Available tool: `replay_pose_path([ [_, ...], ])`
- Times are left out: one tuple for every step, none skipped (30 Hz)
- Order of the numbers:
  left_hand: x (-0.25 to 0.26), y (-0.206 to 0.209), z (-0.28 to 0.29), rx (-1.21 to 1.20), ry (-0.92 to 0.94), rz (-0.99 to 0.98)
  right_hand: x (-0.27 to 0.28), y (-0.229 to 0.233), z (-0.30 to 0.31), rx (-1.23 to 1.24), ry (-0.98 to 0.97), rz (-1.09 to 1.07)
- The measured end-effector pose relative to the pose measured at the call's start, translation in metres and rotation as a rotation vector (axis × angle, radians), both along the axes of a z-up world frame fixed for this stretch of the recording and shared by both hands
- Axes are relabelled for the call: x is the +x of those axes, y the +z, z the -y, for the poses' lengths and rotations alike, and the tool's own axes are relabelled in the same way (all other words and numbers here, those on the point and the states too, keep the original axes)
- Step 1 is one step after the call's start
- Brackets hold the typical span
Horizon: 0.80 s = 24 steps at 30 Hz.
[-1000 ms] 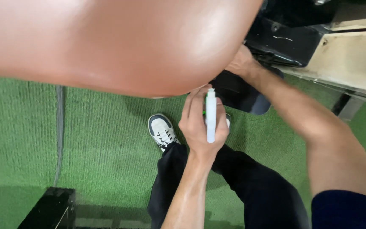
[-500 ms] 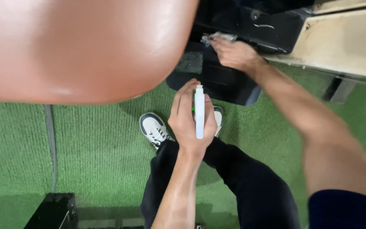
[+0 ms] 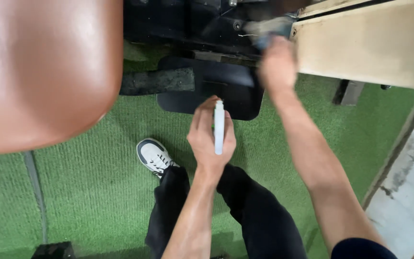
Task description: Cleaning and wiping down various surfaces and components of a gym exercise machine.
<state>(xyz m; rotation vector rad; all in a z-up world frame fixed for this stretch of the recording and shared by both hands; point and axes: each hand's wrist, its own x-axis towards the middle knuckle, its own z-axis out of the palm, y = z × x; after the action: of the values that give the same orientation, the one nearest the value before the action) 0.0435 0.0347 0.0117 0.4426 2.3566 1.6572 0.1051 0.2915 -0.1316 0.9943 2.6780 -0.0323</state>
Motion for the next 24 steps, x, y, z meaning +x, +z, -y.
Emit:
replay_pose_path([
  [0.003,0.001,0.0,0.0,-0.006,-0.003,0.0,-0.003,-0.007,0.0,-0.006,-0.003],
  [0.005,0.002,-0.001,0.001,-0.016,0.04,0.0,-0.007,-0.014,0.075,-0.016,-0.02],
  [0.008,0.002,0.0,-0.001,-0.021,0.085,-0.001,-0.012,-0.02,0.147,-0.021,-0.034],
  [0.007,0.003,0.0,-0.005,-0.022,0.085,-0.011,-0.019,-0.02,0.144,-0.023,-0.034],
  [0.006,0.003,0.0,-0.004,-0.03,0.072,-0.022,-0.026,-0.019,0.137,-0.119,-0.063],
  [0.006,0.003,0.001,-0.003,-0.037,0.059,-0.032,-0.034,-0.018,0.13,-0.215,-0.091],
  [0.007,0.002,0.001,-0.005,-0.037,0.064,-0.033,-0.036,-0.003,0.128,-0.215,-0.086],
  [0.008,0.0,0.001,-0.018,-0.028,0.042,-0.034,-0.038,0.012,0.161,-0.198,-0.16],
  [0.007,-0.002,-0.001,-0.026,-0.02,0.016,-0.037,-0.04,0.025,0.197,-0.181,-0.238],
  [0.008,-0.003,-0.002,-0.024,-0.022,0.016,-0.037,-0.023,0.03,0.2,-0.183,-0.237],
  [0.008,-0.004,-0.003,-0.017,-0.027,0.032,-0.038,-0.007,0.034,0.125,-0.156,-0.219],
  [0.008,-0.004,-0.003,-0.009,-0.031,0.047,-0.039,0.009,0.039,0.051,-0.129,-0.201],
  [0.008,-0.004,-0.004,-0.012,-0.033,0.051,-0.034,0.003,0.027,0.049,-0.13,-0.197],
  [0.008,-0.004,-0.004,-0.015,-0.036,0.038,-0.028,-0.004,0.016,0.032,-0.166,-0.148],
  [0.009,-0.004,-0.005,-0.016,-0.037,0.024,-0.022,-0.009,0.004,0.016,-0.2,-0.101],
  [0.01,-0.003,-0.005,-0.017,-0.038,0.026,-0.025,-0.022,-0.004,0.016,-0.201,-0.099],
  [0.01,-0.003,-0.005,-0.014,-0.034,0.046,-0.032,-0.036,-0.013,0.054,-0.243,-0.161],
  [0.01,-0.004,-0.006,-0.012,-0.031,0.066,-0.038,-0.05,-0.022,0.092,-0.284,-0.223],
  [0.011,-0.003,-0.005,-0.015,-0.032,0.072,-0.037,-0.049,-0.006,0.09,-0.286,-0.217],
  [0.013,-0.002,-0.004,-0.026,-0.037,0.059,-0.036,-0.048,0.009,0.109,-0.246,-0.294],
  [0.011,-0.003,-0.006,-0.029,-0.041,0.039,-0.039,-0.045,0.02,0.134,-0.204,-0.379],
  [0.011,-0.003,-0.008,-0.023,-0.042,0.037,-0.035,-0.032,0.022,0.14,-0.204,-0.381],
  [0.012,-0.004,-0.008,-0.015,-0.035,0.052,-0.031,-0.02,0.026,0.122,-0.12,-0.389],
  [0.012,-0.005,-0.008,-0.008,-0.028,0.066,-0.027,-0.008,0.032,0.103,-0.036,-0.396],
])
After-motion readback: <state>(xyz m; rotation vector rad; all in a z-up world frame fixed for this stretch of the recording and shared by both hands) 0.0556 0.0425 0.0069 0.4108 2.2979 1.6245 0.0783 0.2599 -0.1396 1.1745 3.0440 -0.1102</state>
